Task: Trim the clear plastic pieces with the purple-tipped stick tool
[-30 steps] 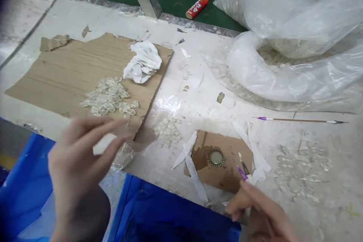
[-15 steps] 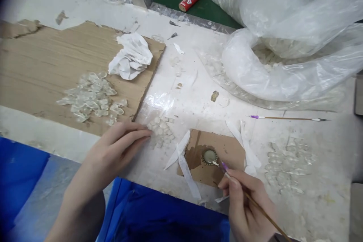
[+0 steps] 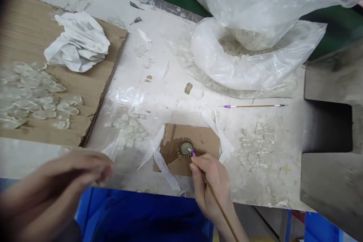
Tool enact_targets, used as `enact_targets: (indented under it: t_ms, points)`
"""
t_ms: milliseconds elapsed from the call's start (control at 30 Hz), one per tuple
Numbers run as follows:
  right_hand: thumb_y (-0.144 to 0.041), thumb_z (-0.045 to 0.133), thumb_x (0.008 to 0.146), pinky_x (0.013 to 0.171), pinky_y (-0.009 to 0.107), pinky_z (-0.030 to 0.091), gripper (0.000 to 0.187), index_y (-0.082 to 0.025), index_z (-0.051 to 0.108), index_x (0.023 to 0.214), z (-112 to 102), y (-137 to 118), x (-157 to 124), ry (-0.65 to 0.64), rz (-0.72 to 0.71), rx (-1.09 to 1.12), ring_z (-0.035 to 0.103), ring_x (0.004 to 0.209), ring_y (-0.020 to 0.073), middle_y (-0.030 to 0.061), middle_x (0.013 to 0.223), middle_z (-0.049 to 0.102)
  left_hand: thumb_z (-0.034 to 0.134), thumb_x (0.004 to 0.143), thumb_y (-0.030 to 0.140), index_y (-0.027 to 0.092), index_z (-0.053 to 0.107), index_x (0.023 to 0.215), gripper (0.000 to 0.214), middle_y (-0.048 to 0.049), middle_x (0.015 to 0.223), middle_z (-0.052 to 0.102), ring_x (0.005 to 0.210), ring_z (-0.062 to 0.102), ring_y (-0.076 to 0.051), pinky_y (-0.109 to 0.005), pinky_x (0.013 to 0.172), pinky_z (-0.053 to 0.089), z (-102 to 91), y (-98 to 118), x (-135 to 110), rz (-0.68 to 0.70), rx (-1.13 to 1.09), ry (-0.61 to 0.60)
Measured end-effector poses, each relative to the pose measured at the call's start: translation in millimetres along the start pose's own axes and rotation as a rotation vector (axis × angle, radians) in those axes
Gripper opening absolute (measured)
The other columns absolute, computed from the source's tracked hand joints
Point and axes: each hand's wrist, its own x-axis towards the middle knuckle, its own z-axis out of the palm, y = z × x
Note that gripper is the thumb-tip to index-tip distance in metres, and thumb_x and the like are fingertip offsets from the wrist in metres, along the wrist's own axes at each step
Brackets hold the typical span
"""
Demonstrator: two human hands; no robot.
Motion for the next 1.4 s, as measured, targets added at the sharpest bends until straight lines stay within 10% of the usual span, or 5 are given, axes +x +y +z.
enact_targets:
  t_ms: [200, 367, 600, 1400]
  points:
    - [-0.010, 0.057, 0.105, 0.058, 0.027, 0.056, 0.018, -0.023, 0.068, 0.110, 3.3, 4.3, -3.1, 0.025, -0.004, 0.052, 0.067, 0.064, 0.0169, 0.0014, 0.079, 0.069, 0.092, 0.087, 0.034, 0.033, 0.093, 0.090, 0.002, -0.0011, 0.079, 0.089, 0.060, 0.084, -0.014, -0.012, 0.058, 0.065, 44.8, 21.8, -14.2, -0.486, -0.790, -0.332]
    - [-0.020, 0.048, 0.112, 0.047, 0.028, 0.049, 0.021, -0.024, 0.068, 0.116, 6.2, -4.7, -6.0, 0.105, 0.008, 0.300, 0.057, 0.051, 0.0160, -0.0006, 0.069, 0.064, 0.095, 0.085, 0.030, 0.030, 0.092, 0.087, 0.003, 0.0011, 0.076, 0.090, 0.063, 0.086, -0.012, -0.005, 0.060, 0.063, 61.3, 15.3, -13.9, -0.639, -1.056, -0.345]
    - [-0.032, 0.046, 0.115, 0.043, 0.028, 0.041, 0.026, -0.024, 0.070, 0.118, 11.9, -25.9, -4.7, 0.041, 0.047, 0.749, 0.044, 0.040, 0.0131, -0.0050, 0.061, 0.053, 0.095, 0.085, 0.032, 0.028, 0.091, 0.084, 0.005, 0.0027, 0.074, 0.090, 0.060, 0.085, -0.012, -0.005, 0.058, 0.062, 63.9, 11.6, -20.2, -0.657, -1.076, -0.334]
    - [-0.030, 0.041, 0.117, 0.043, 0.027, 0.039, 0.022, -0.024, 0.062, 0.114, 11.2, -27.9, -0.3, -0.069, -0.001, 0.619, 0.047, 0.043, 0.0114, -0.0070, 0.063, 0.049, 0.094, 0.085, 0.028, 0.027, 0.091, 0.086, 0.004, -0.0002, 0.068, 0.086, 0.052, 0.080, -0.012, -0.011, 0.053, 0.063, 64.4, 14.4, -22.4, -0.617, -0.973, -0.223]
